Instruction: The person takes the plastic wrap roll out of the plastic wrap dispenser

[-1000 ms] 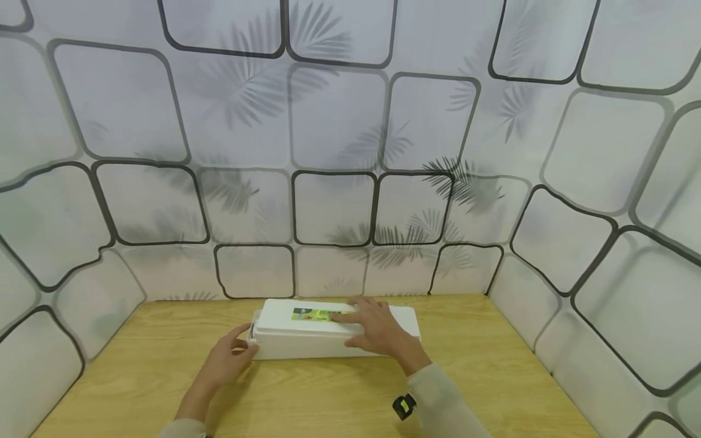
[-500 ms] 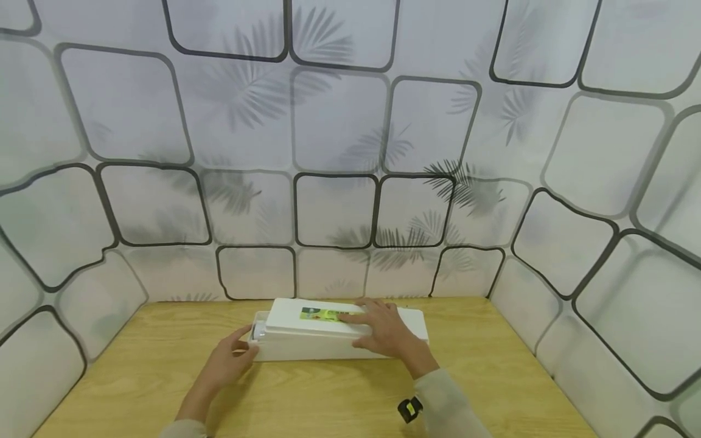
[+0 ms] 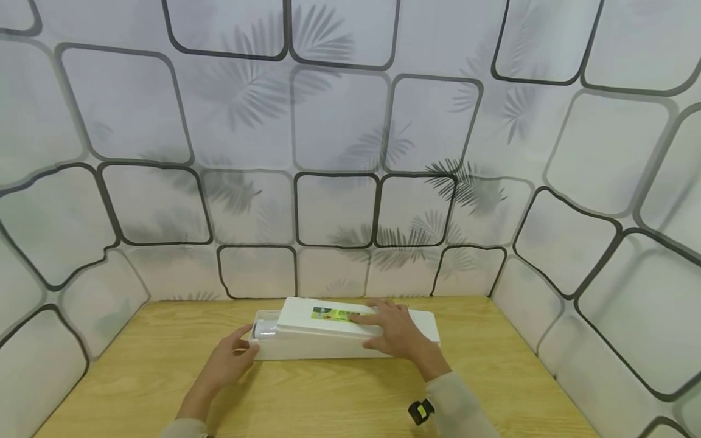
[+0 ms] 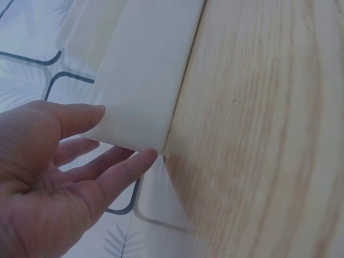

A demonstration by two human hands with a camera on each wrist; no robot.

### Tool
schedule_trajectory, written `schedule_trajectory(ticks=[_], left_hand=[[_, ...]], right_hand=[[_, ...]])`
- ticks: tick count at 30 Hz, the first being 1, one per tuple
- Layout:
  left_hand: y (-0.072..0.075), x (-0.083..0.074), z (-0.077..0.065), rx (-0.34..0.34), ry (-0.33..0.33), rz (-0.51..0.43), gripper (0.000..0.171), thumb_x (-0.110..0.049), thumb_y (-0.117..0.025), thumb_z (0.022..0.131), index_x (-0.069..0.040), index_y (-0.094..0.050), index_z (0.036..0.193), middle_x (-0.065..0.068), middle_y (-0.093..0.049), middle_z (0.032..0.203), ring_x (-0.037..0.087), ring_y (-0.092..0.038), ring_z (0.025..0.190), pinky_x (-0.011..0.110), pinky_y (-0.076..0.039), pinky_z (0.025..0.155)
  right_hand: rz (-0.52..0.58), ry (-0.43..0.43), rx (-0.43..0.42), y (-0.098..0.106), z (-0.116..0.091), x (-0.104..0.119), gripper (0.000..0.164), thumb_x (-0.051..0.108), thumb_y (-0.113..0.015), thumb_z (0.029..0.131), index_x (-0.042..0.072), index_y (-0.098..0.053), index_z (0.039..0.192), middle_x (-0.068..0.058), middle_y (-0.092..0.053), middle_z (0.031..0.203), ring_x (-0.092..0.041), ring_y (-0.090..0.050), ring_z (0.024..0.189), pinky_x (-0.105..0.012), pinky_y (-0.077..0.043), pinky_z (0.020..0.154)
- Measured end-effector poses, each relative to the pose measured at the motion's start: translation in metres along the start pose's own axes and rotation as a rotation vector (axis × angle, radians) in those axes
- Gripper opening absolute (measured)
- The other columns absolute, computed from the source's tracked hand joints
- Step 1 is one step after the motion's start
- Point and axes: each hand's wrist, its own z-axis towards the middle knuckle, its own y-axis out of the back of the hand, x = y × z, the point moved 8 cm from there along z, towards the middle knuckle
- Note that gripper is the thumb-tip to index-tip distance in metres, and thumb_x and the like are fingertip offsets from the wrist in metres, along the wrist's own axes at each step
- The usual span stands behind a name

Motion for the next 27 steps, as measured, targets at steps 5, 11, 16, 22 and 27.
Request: schedule_trajectory(ticks=[5,11,16,22,27], left_hand=[[0.001,0.000,0.000,-0.008,0.003,0.003,0.062,-0.009,-0.063,0.101,0.007,-0.036,0.154,0.034,-0.063,0.121,0.042,-0.071,0.106,0.039,-0.065,0.084],[0.001,0.001,-0.001,-0.022,0.001,0.004,0.061,-0.007,-0.064,0.100,0.005,-0.038,0.154,0.033,-0.064,0.118,0.037,-0.072,0.101,0.037,-0.065,0.081],[0.001,0.001,-0.001,-0.025,0.003,-0.007,0.061,-0.007,-0.064,0.100,0.005,-0.038,0.154,0.032,-0.064,0.117,0.035,-0.072,0.101,0.036,-0.065,0.081],[0.001,0.001,0.001,-0.019,0.007,-0.003,0.061,-0.009,-0.065,0.100,0.004,-0.039,0.154,0.030,-0.065,0.115,0.035,-0.073,0.100,0.033,-0.064,0.077],[0.003,0.004,0.003,-0.016,0.012,0.037,0.062,-0.017,-0.068,0.100,0.002,-0.041,0.153,0.026,-0.068,0.115,0.031,-0.071,0.102,0.032,-0.061,0.079]], right_hand=[[-0.023,-0.005,-0.013,0.002,-0.004,-0.005,0.060,0.033,-0.085,0.083,0.034,-0.065,0.140,-0.016,-0.055,0.149,-0.043,-0.053,0.133,-0.068,-0.046,0.096],[-0.045,-0.002,-0.047,0.006,-0.012,-0.009,0.060,0.031,-0.087,0.081,0.033,-0.067,0.138,-0.016,-0.057,0.144,-0.040,-0.058,0.123,-0.062,-0.048,0.090],[-0.053,-0.017,-0.041,0.006,-0.019,-0.013,0.061,0.033,-0.086,0.081,0.034,-0.066,0.139,-0.014,-0.058,0.143,-0.037,-0.059,0.120,-0.060,-0.047,0.091],[-0.027,-0.049,-0.025,0.007,-0.030,-0.019,0.062,0.032,-0.086,0.083,0.035,-0.064,0.140,-0.016,-0.057,0.144,-0.038,-0.057,0.124,-0.064,-0.047,0.093],[-0.007,-0.073,-0.043,0.011,-0.040,-0.022,0.062,0.030,-0.086,0.081,0.034,-0.065,0.140,-0.017,-0.057,0.145,-0.041,-0.055,0.128,-0.066,-0.045,0.094]])
